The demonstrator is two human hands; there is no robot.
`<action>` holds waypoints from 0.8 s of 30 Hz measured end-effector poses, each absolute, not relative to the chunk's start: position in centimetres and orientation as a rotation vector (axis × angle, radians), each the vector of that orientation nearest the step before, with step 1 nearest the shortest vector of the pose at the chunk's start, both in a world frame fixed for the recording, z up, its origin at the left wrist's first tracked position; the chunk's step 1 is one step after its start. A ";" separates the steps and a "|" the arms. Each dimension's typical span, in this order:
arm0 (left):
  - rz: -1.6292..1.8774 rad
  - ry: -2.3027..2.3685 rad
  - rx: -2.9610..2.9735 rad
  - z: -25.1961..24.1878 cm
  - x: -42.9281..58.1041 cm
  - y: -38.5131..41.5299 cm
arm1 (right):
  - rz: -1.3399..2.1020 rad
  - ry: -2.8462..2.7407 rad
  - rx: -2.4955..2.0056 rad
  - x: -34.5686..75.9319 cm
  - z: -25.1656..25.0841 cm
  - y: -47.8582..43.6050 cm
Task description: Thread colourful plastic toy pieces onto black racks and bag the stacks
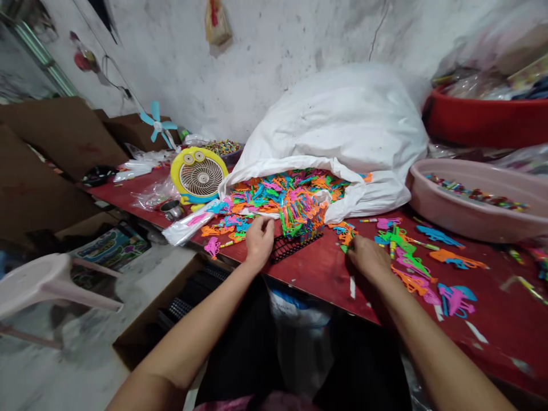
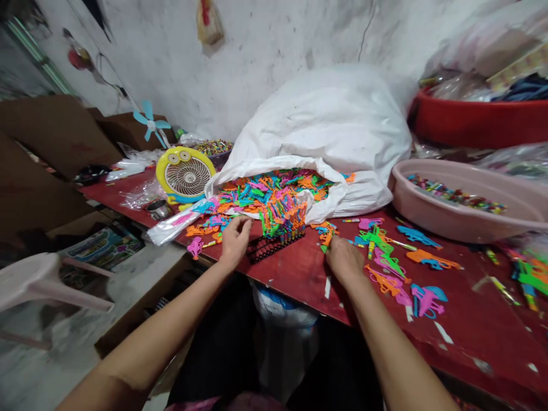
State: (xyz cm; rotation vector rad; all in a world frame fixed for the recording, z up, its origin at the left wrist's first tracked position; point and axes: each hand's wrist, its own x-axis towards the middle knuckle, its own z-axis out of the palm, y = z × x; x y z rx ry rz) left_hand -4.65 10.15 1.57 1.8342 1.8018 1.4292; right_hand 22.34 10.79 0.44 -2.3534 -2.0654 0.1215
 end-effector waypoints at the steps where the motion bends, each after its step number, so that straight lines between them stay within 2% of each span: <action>1: 1.361 1.855 1.814 -0.1 -5.2 9.7 | 0.116 -2.075 -2.362 22.2 0.5 10.9; 5: 1.091 1.869 2.034 -4.5 -5.9 8.2 | 0.030 -2.114 -2.374 21.5 0.7 11.4; 9: 0.939 1.896 2.182 -5.3 -5.2 7.4 | -0.005 -2.141 -2.392 21.3 0.5 11.5; 17: 0.889 1.904 2.273 -5.5 -5.1 6.8 | -0.160 -2.201 -2.438 23.1 0.4 11.5; 24: 0.885 1.904 2.263 -5.9 -5.1 6.7 | -0.122 -2.277 -2.397 25.1 -0.5 12.9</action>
